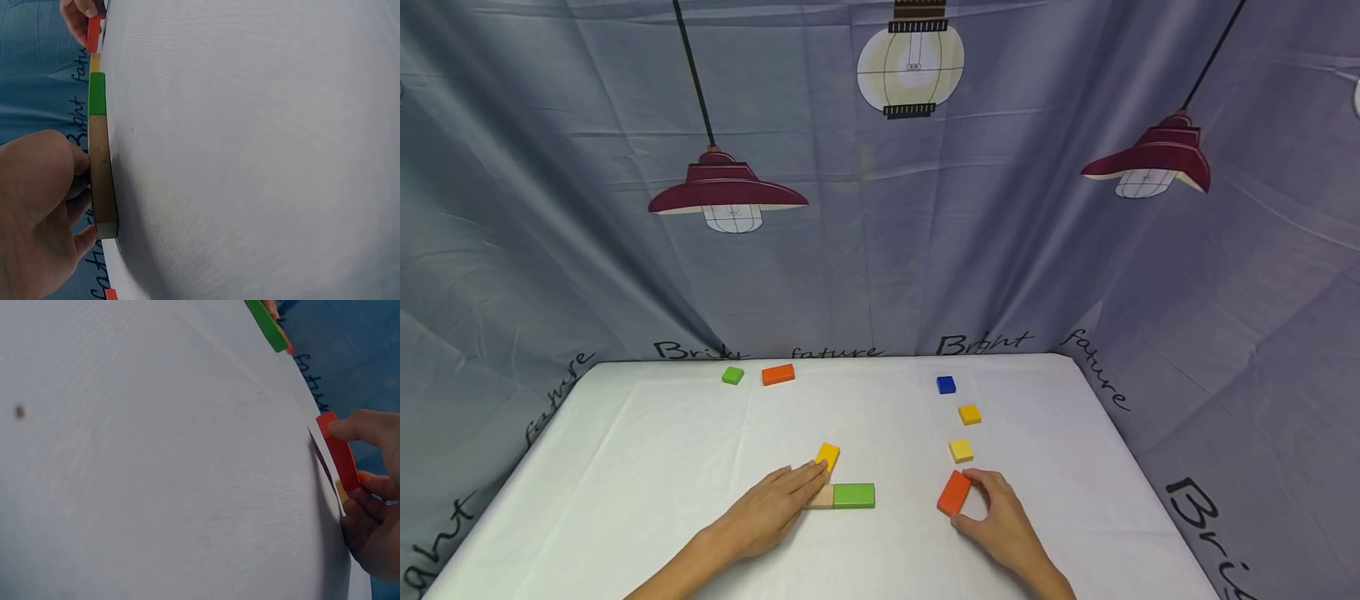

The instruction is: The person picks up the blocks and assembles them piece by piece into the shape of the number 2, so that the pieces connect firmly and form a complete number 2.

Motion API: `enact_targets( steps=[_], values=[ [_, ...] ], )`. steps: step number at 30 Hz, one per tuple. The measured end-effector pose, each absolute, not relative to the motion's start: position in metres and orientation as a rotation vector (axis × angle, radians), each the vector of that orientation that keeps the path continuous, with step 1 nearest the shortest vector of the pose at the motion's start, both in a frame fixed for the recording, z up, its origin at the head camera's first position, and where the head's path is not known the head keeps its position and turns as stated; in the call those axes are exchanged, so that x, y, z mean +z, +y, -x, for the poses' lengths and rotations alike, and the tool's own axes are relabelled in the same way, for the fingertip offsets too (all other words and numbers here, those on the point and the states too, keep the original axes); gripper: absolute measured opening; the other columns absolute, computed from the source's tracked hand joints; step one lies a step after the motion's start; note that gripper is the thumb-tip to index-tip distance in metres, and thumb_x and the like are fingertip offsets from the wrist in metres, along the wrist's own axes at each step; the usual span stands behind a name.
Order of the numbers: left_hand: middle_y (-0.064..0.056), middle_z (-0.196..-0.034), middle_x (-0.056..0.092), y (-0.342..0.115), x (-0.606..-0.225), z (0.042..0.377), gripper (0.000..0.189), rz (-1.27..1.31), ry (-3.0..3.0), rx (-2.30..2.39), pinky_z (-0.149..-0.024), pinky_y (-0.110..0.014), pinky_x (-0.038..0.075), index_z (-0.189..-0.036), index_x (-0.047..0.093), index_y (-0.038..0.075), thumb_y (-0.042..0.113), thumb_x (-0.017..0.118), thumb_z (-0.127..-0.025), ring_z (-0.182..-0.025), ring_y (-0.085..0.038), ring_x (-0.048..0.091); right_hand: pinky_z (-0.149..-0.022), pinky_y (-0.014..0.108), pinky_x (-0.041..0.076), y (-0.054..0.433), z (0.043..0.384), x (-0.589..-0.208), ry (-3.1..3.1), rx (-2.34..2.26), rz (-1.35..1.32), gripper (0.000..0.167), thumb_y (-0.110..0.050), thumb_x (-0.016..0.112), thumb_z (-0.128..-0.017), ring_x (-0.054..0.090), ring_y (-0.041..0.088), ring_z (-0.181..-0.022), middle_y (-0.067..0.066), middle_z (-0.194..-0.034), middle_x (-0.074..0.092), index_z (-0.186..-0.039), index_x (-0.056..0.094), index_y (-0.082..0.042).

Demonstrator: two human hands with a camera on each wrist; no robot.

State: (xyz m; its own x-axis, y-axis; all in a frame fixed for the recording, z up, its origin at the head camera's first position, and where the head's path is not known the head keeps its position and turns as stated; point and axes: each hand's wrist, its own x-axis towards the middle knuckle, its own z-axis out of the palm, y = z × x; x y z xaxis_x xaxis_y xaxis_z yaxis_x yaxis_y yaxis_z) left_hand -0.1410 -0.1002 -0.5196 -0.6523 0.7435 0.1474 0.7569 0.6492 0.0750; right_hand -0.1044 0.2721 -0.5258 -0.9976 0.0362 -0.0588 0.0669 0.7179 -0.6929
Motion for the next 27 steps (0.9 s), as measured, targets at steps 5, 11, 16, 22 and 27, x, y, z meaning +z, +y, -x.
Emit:
enact_targets(
  steps=[5, 11, 16, 22, 27],
  values=[
    [-0.009, -0.152, 0.046, -0.101, -0.518, 0.141, 0.047, 1.264, -2.747, -0.205, -0.109, -0.044, 0.04, -0.147, 0.05, 0.004, 0.015, 0.057, -0.101, -0.139, -0.022, 0.043, -0.103, 0.048, 0.045, 0.268, 0.11, -0.522, 2.871, -1.226, -0.088, 0.07, -0.017, 0.089, -0.073, 0.055, 0.033, -0.122, 0.014, -0.133, 0.055, -0.135, 0.057, -0.004],
    [-0.011, -0.15, 0.048, -0.101, -0.517, 0.14, 0.048, 1.269, -2.714, -0.212, -0.107, -0.045, 0.042, -0.145, 0.051, 0.003, 0.013, 0.06, -0.1, -0.137, -0.024, 0.045, -0.1, 0.043, 0.048, 0.263, 0.12, -0.517, 2.898, -1.261, 0.011, 0.068, -0.014, 0.088, -0.074, 0.058, 0.029, -0.118, 0.012, -0.131, 0.056, -0.133, 0.058, -0.002],
    [-0.011, -0.149, 0.049, -0.101, -0.517, 0.14, 0.047, 1.27, -2.695, -0.206, -0.106, -0.045, 0.042, -0.145, 0.052, 0.003, 0.013, 0.06, -0.099, -0.136, -0.024, 0.046, -0.101, 0.044, 0.047, 0.256, 0.132, -0.512, 2.901, -1.301, 0.122, 0.064, -0.01, 0.087, -0.076, 0.056, 0.03, -0.119, 0.012, -0.131, 0.055, -0.133, 0.058, -0.004],
    [-0.01, -0.15, 0.047, -0.1, -0.517, 0.141, 0.047, 1.27, -2.727, -0.187, -0.108, -0.044, 0.04, -0.146, 0.05, 0.003, 0.014, 0.058, -0.101, -0.138, -0.023, 0.044, -0.103, 0.048, 0.045, 0.244, 0.144, -0.507, 2.913, -1.337, 0.228, 0.061, -0.006, 0.085, -0.075, 0.056, 0.03, -0.118, 0.01, -0.13, 0.057, -0.131, 0.061, -0.004],
    [-0.009, -0.151, 0.046, -0.099, -0.518, 0.141, 0.047, 1.259, -2.754, -0.185, -0.109, -0.044, 0.039, -0.146, 0.05, 0.004, 0.014, 0.057, -0.101, -0.138, -0.022, 0.043, -0.102, 0.05, 0.046, 0.229, 0.154, -0.506, 2.921, -1.347, 0.314, 0.06, -0.006, 0.085, -0.074, 0.056, 0.029, -0.115, 0.008, -0.126, 0.059, -0.129, 0.062, -0.004]
  ],
)
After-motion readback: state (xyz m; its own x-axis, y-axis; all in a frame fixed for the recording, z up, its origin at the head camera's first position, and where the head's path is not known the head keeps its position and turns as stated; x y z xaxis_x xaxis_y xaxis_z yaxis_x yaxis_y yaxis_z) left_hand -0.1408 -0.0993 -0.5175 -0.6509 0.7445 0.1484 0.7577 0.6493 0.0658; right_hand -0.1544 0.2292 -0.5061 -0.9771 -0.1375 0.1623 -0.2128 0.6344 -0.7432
